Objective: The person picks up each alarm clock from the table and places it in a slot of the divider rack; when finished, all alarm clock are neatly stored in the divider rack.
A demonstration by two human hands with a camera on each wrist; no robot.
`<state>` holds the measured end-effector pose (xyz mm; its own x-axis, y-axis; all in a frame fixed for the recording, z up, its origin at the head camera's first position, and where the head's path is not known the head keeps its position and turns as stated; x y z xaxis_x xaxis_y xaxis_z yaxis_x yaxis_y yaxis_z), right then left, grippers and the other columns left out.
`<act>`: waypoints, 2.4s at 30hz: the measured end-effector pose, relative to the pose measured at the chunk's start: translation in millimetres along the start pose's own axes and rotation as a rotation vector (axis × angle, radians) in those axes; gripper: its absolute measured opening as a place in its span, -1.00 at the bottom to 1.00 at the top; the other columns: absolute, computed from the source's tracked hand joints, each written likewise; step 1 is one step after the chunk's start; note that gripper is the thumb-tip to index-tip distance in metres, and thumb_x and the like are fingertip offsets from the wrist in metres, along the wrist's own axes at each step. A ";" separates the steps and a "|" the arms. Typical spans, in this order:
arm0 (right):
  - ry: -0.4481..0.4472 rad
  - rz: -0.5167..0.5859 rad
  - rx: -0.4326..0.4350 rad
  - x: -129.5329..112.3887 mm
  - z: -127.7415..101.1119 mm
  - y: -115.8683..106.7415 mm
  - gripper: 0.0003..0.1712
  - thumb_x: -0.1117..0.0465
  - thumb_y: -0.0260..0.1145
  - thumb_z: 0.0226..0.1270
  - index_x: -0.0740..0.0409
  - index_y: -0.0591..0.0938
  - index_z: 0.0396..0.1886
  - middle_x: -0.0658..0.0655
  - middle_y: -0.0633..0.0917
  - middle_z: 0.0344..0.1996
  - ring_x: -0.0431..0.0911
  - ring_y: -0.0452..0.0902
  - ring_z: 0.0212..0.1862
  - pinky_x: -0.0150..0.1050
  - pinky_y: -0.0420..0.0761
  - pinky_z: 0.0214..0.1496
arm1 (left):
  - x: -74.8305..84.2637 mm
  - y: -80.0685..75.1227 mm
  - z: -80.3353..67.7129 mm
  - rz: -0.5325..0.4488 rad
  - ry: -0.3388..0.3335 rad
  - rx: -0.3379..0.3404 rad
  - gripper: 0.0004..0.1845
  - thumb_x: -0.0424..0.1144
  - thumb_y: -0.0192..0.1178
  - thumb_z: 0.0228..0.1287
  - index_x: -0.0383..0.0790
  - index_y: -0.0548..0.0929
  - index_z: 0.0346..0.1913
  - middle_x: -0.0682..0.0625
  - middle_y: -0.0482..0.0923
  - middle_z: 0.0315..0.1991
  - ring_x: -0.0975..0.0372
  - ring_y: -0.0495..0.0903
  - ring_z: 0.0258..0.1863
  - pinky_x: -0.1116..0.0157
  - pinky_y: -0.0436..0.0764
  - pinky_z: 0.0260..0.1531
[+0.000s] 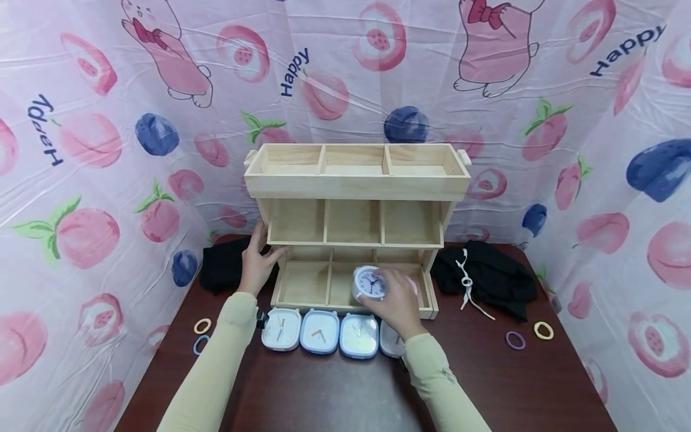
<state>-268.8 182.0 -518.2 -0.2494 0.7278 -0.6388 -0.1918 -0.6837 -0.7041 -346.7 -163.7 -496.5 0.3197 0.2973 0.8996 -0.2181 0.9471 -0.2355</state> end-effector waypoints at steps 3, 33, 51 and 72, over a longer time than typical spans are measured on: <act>0.023 -0.016 -0.059 -2.7 7.3 14.2 -0.21 -0.06 0.73 0.01 0.16 0.69 0.21 0.25 0.76 0.14 0.19 0.69 0.15 0.20 0.66 0.22 | -1.9 0.8 -3.4 0.017 -0.012 -0.006 0.08 -0.21 0.53 0.32 0.44 0.09 0.71 -0.17 0.35 0.62 -0.10 0.40 0.58 -0.21 0.51 0.46; -0.069 -0.143 -0.169 -0.6 17.4 56.2 -0.70 0.07 0.63 0.21 0.19 0.86 -0.21 0.33 0.82 0.02 0.33 0.64 0.18 0.25 0.60 0.34 | -0.4 0.0 -0.1 -0.005 -0.009 -0.013 0.08 -0.14 0.53 0.32 0.48 0.07 0.70 -0.16 0.37 0.60 -0.08 0.38 0.59 -0.20 0.49 0.48; -0.097 -0.222 -0.116 51.5 -85.1 -28.2 -0.25 -0.08 0.77 -0.02 0.15 0.77 0.17 0.24 0.70 0.15 0.20 0.54 0.21 0.27 0.60 0.23 | 0.4 -2.0 0.0 0.004 -0.004 -0.015 0.09 -0.16 0.54 0.30 0.49 0.07 0.69 -0.13 0.39 0.60 -0.08 0.40 0.58 -0.21 0.50 0.47; -0.006 -0.110 -0.163 74.3 -101.3 -6.9 0.02 0.13 0.87 -0.22 0.14 0.62 0.34 0.17 0.56 0.37 0.13 0.60 0.32 0.21 0.65 0.31 | -2.5 -0.7 -0.7 0.005 0.006 -0.010 0.10 -0.19 0.54 0.30 0.45 0.08 0.70 -0.15 0.40 0.59 -0.08 0.39 0.58 -0.19 0.51 0.47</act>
<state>-189.9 246.2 -592.2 -0.2414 0.7970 -0.5536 -0.0621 -0.5820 -0.8108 -346.6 -165.0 -498.8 0.3243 0.3028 0.8962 -0.2108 0.9467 -0.2436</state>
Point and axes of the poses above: each hand's wrist, its own z-axis towards the middle knuckle, its own y-axis out of the palm, x = y × z, the point moved 6 cm from there along z, towards the middle knuckle
